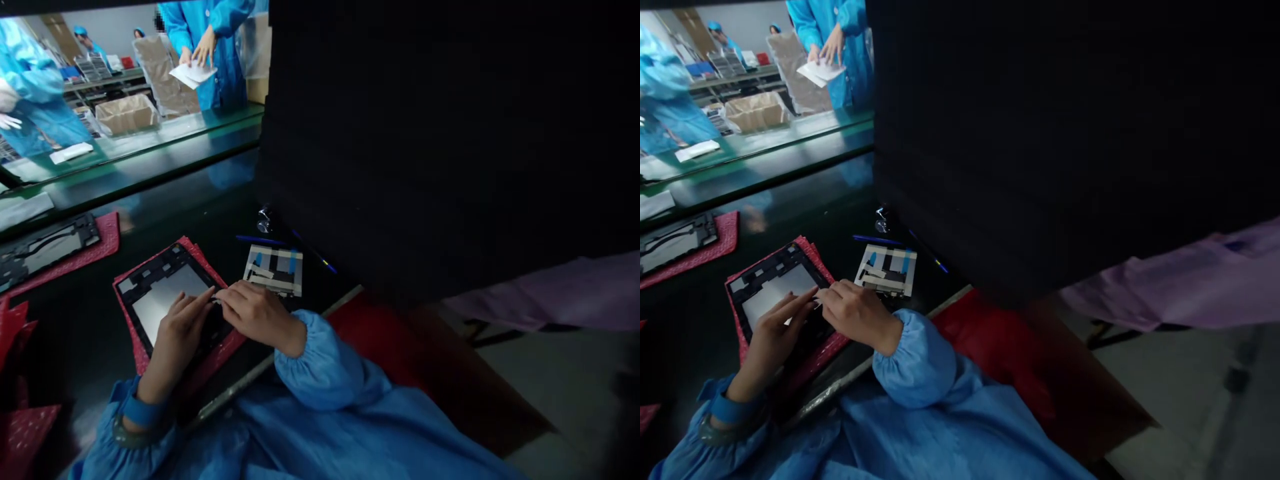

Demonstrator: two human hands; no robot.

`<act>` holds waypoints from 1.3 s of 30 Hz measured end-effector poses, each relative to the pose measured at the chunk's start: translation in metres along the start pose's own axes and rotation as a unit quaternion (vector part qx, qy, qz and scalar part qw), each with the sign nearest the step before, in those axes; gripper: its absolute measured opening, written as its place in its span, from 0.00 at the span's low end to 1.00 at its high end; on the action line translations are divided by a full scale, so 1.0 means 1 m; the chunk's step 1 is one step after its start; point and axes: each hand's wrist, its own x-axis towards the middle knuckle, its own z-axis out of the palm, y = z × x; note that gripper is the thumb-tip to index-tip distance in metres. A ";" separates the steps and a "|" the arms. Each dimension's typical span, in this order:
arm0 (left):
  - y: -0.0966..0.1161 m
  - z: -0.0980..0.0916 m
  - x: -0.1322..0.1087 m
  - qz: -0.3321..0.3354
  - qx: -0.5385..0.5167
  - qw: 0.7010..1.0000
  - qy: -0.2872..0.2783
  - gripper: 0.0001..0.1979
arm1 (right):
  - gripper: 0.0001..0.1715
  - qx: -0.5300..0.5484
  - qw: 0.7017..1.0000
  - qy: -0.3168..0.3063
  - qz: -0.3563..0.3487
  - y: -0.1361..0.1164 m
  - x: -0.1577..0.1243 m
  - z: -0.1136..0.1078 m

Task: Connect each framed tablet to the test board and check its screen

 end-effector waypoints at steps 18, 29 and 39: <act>0.002 -0.016 -0.009 -0.249 -0.319 0.884 0.235 0.28 | 0.22 -0.177 0.913 -0.224 0.291 0.109 0.031 -0.026; -0.004 0.002 -0.015 -0.162 -0.085 0.936 0.302 0.28 | 0.19 -0.174 0.908 -0.265 0.275 0.115 0.015 -0.019; 0.004 0.006 -0.024 -0.081 0.103 0.990 0.055 0.15 | 0.19 -0.207 0.878 -0.273 0.336 0.135 0.029 -0.013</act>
